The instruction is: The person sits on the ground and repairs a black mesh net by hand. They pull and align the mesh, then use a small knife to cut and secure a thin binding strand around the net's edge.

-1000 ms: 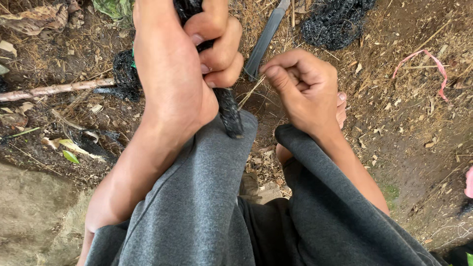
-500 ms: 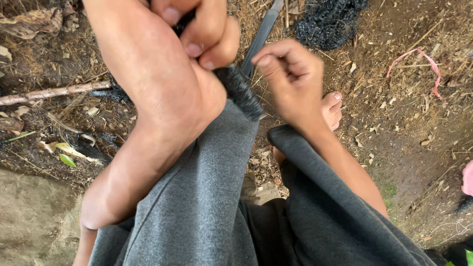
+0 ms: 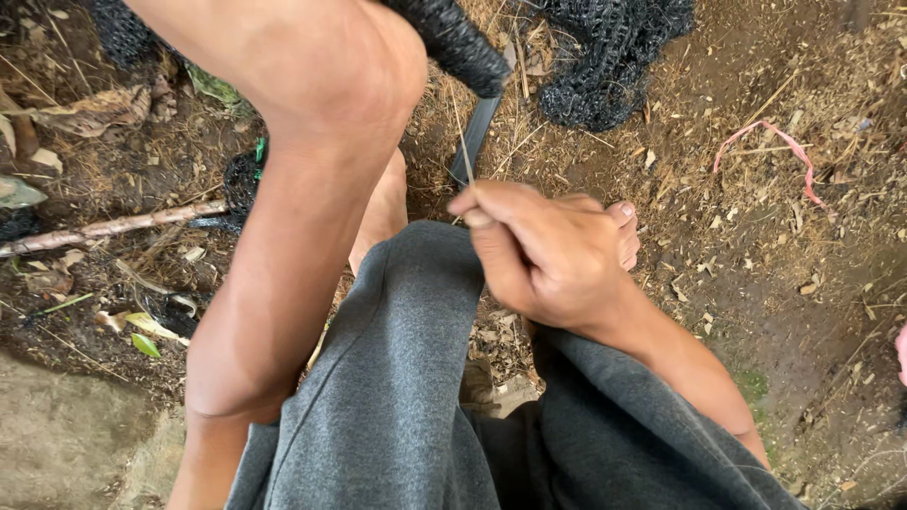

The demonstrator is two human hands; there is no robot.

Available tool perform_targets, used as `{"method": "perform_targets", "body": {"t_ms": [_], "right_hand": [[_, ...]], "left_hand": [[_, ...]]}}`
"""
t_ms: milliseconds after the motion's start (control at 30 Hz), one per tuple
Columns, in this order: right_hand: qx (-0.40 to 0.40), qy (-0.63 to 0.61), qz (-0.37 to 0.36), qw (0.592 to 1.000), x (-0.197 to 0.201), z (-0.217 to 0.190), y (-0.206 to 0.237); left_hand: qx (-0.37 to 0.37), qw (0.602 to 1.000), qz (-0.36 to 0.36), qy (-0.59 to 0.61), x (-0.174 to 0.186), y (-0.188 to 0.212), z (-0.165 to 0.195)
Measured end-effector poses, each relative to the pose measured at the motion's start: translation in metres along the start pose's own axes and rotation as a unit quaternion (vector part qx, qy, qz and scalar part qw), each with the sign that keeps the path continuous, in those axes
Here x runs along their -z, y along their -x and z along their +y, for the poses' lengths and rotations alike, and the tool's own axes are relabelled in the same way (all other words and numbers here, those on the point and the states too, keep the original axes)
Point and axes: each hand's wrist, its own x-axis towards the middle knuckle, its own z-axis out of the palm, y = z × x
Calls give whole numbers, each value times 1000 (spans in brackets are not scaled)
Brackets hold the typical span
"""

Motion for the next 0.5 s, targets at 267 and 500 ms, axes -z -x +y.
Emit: {"method": "perform_targets", "body": {"t_ms": [267,500], "right_hand": [[-6,74,119,990,16,31,7],[-142,-72,110,981,3,32,0]], "left_hand": [[64,996,-60,-19,-20,36,19],[149,975,-159,-44,3,47,40]]}}
